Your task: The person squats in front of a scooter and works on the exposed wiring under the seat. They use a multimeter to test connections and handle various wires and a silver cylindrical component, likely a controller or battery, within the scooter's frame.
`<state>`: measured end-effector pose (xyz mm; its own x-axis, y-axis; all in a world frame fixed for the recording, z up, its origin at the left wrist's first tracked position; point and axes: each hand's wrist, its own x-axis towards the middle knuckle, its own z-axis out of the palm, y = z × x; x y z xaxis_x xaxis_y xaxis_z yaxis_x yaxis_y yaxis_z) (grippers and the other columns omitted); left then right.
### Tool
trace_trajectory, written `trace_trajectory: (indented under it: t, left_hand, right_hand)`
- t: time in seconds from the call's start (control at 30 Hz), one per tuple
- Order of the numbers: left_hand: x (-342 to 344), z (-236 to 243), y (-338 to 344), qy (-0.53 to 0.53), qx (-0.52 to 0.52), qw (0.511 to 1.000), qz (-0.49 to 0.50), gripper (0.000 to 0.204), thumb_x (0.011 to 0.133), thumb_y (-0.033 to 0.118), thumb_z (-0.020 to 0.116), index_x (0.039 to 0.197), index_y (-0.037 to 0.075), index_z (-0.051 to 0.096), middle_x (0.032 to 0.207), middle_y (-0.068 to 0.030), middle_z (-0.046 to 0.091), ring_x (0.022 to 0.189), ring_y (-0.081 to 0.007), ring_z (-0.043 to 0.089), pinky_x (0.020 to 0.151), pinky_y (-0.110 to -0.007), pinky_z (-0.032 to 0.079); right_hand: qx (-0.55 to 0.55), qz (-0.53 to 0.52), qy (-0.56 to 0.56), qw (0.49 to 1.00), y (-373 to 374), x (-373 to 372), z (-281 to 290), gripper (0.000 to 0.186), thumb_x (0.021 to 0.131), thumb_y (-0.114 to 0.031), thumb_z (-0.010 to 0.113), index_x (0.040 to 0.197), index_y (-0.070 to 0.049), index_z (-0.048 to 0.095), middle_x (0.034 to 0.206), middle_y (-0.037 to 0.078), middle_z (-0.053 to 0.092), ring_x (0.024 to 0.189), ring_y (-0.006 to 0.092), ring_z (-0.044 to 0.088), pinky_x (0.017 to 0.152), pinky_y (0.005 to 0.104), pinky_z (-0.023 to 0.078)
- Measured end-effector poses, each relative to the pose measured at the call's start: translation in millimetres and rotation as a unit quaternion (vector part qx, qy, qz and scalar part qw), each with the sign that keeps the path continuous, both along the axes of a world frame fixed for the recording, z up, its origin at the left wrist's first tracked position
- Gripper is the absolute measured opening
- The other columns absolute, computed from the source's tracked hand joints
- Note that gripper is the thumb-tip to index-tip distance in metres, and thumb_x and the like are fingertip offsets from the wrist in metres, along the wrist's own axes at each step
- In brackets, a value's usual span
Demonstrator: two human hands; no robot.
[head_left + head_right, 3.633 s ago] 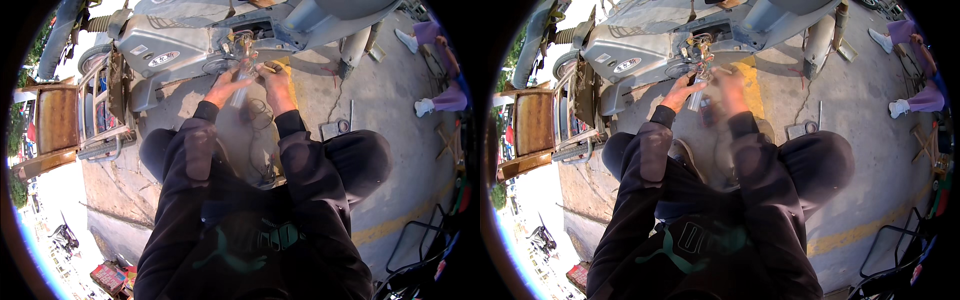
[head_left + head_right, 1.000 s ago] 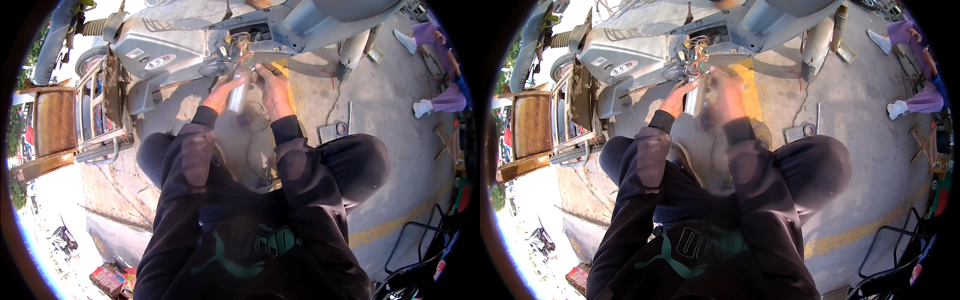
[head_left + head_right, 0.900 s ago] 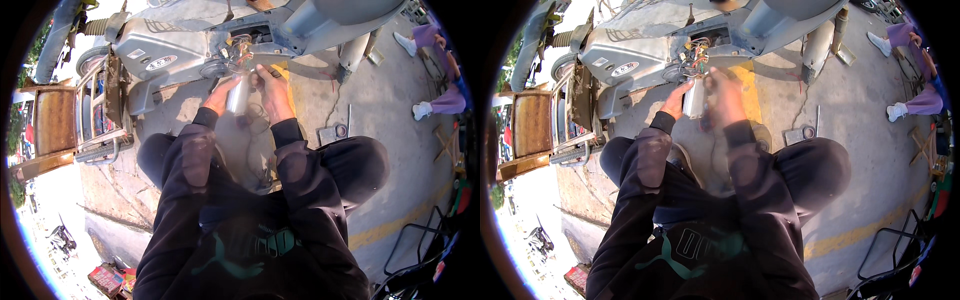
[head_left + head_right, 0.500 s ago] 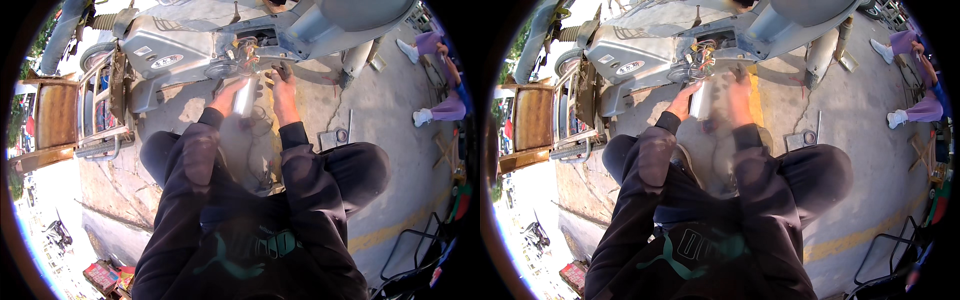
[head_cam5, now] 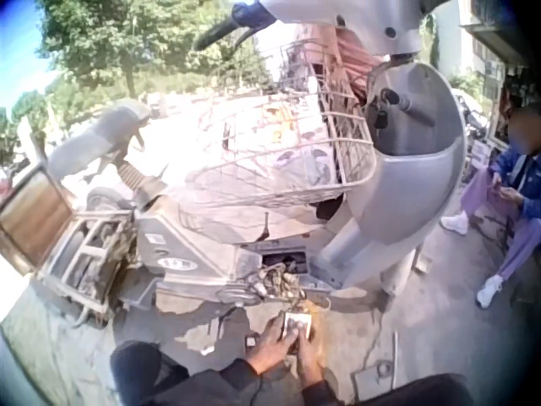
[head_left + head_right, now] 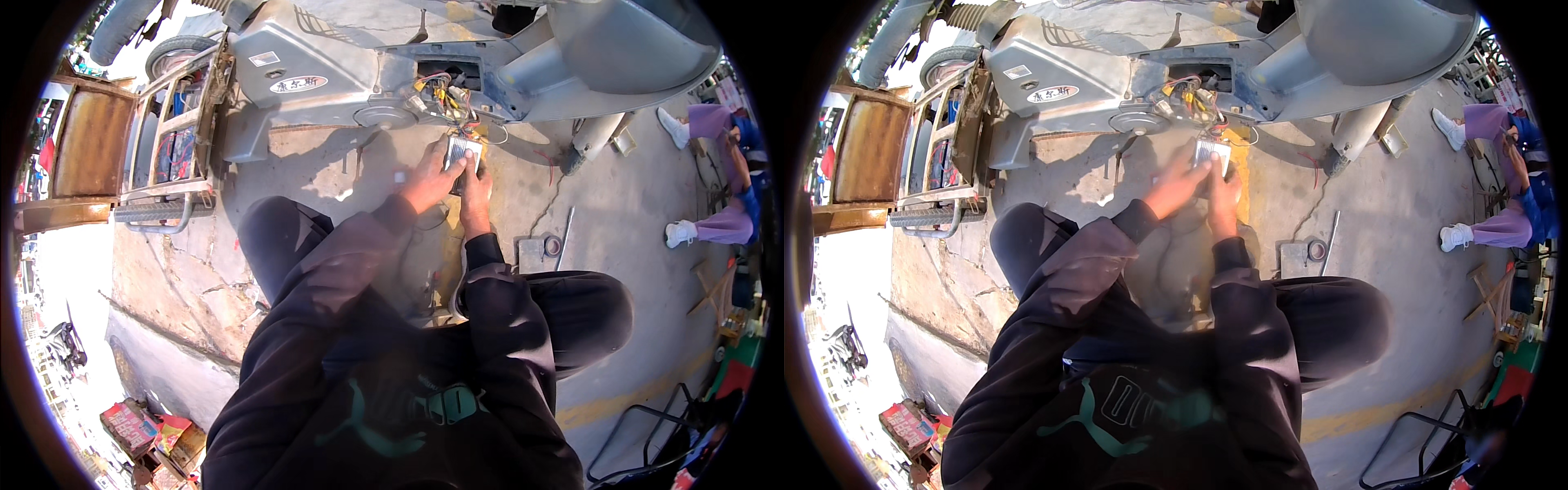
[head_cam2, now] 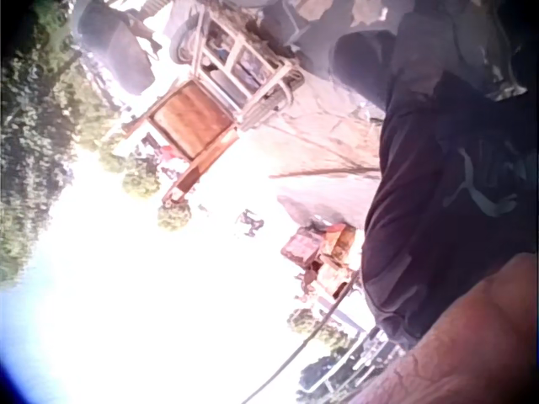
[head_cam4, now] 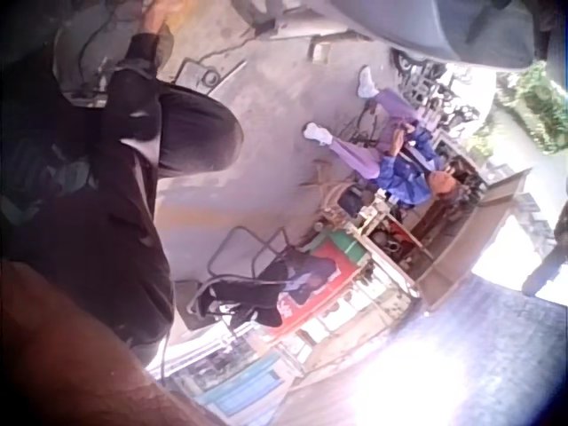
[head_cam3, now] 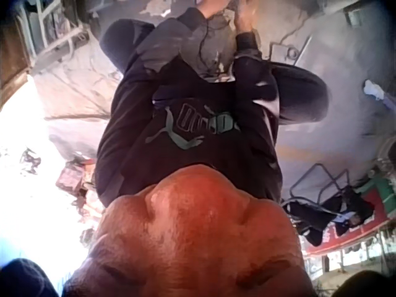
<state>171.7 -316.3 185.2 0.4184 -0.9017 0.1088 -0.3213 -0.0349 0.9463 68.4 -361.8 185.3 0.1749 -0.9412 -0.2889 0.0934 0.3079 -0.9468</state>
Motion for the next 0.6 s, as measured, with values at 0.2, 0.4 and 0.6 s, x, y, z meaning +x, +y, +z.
trace_trajectory:
  t: [0.2, 0.4, 0.6]
  left_hand:
    - [15.1, 17.2, -3.9, 0.327, 0.038, 0.944, 0.030, 0.049, 0.100, 0.028, 0.060, 0.139, -0.001, 0.052, 0.119, -0.0154, 0.064, 0.106, -0.0233, 0.066, 0.087, -0.035, 0.052]
    - [60.8, 34.4, -11.2, 0.413, 0.027, 0.893, 0.175, 0.043, 0.101, 0.032, 0.060, 0.134, 0.004, 0.055, 0.124, -0.0088, 0.064, 0.106, -0.0207, 0.062, 0.091, -0.037, 0.050]
    - [78.5, 37.3, -20.2, 0.457, 0.008, 0.880, 0.129, 0.033, 0.098, 0.028, 0.066, 0.122, 0.006, 0.062, 0.115, -0.0050, 0.065, 0.101, -0.0182, 0.059, 0.090, -0.038, 0.048]
  right_hand:
    - [0.037, -0.004, -0.060, 0.997, -7.8, -8.0, -13.3, 0.053, 0.093, -0.041, 0.071, 0.119, 0.004, 0.062, 0.106, 0.009, 0.068, 0.088, 0.0154, 0.065, 0.074, 0.0304, 0.054]
    - [0.093, 0.041, -0.072, 0.992, -17.0, -12.4, -30.4, 0.063, 0.093, -0.046, 0.071, 0.128, 0.003, 0.056, 0.113, 0.010, 0.066, 0.093, 0.0209, 0.068, 0.073, 0.0362, 0.059]
    - [0.119, 0.030, -0.067, 0.990, -4.5, -2.1, -15.5, 0.046, 0.094, -0.043, 0.071, 0.115, -0.002, 0.067, 0.101, 0.002, 0.067, 0.083, 0.0111, 0.063, 0.071, 0.0278, 0.052]
